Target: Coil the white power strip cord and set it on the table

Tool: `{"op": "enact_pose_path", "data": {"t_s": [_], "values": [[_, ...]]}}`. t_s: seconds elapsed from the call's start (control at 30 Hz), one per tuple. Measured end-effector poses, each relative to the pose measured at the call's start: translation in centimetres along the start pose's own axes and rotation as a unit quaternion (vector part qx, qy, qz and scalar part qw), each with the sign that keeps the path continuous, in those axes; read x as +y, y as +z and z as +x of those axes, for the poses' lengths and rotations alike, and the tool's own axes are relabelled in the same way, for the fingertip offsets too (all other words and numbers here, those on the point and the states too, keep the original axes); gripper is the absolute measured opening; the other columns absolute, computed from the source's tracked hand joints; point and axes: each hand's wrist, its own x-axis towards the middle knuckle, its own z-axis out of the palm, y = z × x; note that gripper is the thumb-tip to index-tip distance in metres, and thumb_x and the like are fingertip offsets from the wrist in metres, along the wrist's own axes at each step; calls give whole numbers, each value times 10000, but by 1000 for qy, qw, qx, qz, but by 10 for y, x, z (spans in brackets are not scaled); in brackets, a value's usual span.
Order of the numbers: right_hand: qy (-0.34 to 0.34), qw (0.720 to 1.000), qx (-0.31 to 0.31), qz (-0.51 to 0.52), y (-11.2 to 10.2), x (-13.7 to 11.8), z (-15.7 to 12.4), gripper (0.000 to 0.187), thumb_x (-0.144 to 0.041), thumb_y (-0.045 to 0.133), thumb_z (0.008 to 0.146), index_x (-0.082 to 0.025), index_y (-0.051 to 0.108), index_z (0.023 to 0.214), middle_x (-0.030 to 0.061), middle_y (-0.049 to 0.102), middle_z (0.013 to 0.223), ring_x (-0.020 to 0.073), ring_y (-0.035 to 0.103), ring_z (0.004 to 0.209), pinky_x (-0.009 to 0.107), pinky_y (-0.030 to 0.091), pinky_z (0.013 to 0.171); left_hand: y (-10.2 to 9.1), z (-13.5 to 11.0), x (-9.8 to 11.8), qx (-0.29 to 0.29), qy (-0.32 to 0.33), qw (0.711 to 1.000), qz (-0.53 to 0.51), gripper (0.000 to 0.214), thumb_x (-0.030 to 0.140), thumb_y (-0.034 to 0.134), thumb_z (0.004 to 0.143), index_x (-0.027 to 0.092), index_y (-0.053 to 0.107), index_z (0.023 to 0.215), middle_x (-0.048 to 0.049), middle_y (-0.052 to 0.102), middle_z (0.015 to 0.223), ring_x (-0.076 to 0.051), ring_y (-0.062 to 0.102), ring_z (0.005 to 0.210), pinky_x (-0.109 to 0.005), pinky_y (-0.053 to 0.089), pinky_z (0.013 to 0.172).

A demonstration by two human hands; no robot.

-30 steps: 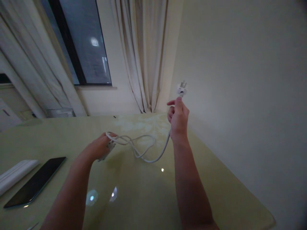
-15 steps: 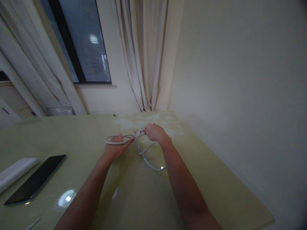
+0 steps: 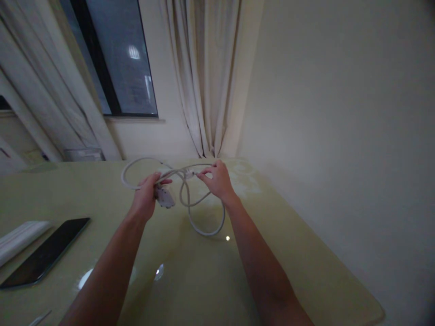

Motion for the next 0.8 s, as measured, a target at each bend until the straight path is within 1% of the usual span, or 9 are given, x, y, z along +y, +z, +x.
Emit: {"op": "enact_pose_path", "data": {"t_s": [0.07, 0.13, 0.2, 0.3, 0.4, 0.5, 0.6, 0.67, 0.8], "values": [[-27, 995, 94, 4, -4, -8, -2, 270, -499, 745, 949, -256, 860, 919, 134, 621, 1242, 308, 533, 1214, 456, 411, 1046, -4, -1, 9, -13, 14, 1000, -6, 406, 539, 737, 651, 174, 661, 811, -38, 707, 638, -165, 558, 533, -250, 361, 472], [-64, 989, 136, 11, -8, -13, -4, 253, -472, 736, 964, -256, 850, 897, 126, 580, 1397, 330, 479, 1326, 487, 369, 1100, -10, -3, 17, -32, 29, 999, 5, 407, 539, 761, 657, 164, 683, 795, -45, 704, 632, -172, 589, 559, -246, 373, 479], [-93, 986, 130, 43, -10, -15, -5, 212, -403, 725, 984, -238, 833, 908, 113, 595, 1430, 290, 535, 1301, 438, 394, 1090, -15, -6, 23, -54, 43, 997, 33, 439, 566, 773, 683, 158, 712, 832, -57, 720, 664, -176, 598, 559, -245, 364, 463], [-91, 987, 79, 106, -12, -14, -5, 182, -351, 732, 980, -214, 793, 878, 90, 725, 1175, 204, 671, 1021, 332, 478, 927, -19, -11, 32, -100, 65, 988, 102, 507, 653, 773, 729, 165, 726, 859, -60, 717, 693, -158, 547, 511, -242, 332, 428], [-83, 978, 88, 170, -11, -13, -5, 220, -355, 759, 946, -206, 748, 784, 46, 748, 910, 174, 676, 836, 298, 486, 819, -20, -16, 38, -138, 92, 977, 132, 536, 701, 788, 730, 190, 626, 713, -47, 670, 672, -137, 504, 509, -226, 312, 424], [-63, 960, 110, 248, -9, -14, -5, 251, -387, 784, 903, -207, 732, 735, 20, 728, 787, 149, 645, 702, 277, 493, 722, -19, -17, 41, -143, 106, 976, 126, 575, 719, 798, 715, 199, 560, 660, -56, 678, 725, -136, 517, 556, -214, 330, 435], [-24, 945, 106, 308, -8, -19, -6, 245, -419, 807, 859, -211, 743, 748, 14, 716, 771, 133, 612, 622, 260, 506, 623, -17, -17, 44, -131, 108, 977, 129, 596, 734, 800, 697, 197, 548, 638, -61, 692, 760, -122, 488, 541, -215, 326, 428], [-11, 939, 110, 327, -9, -23, -6, 237, -412, 815, 841, -207, 741, 748, 27, 717, 850, 120, 599, 608, 254, 520, 584, -16, -19, 47, -119, 110, 978, 130, 606, 737, 808, 679, 198, 537, 620, -59, 690, 753, -119, 481, 534, -220, 321, 432], [-25, 939, 123, 319, -14, -30, -6, 208, -358, 827, 823, -199, 729, 731, 44, 667, 1002, 95, 591, 639, 266, 564, 638, -15, -19, 49, -110, 121, 979, 123, 601, 734, 807, 675, 200, 541, 605, -89, 727, 832, -153, 554, 612, -232, 337, 465]]}}
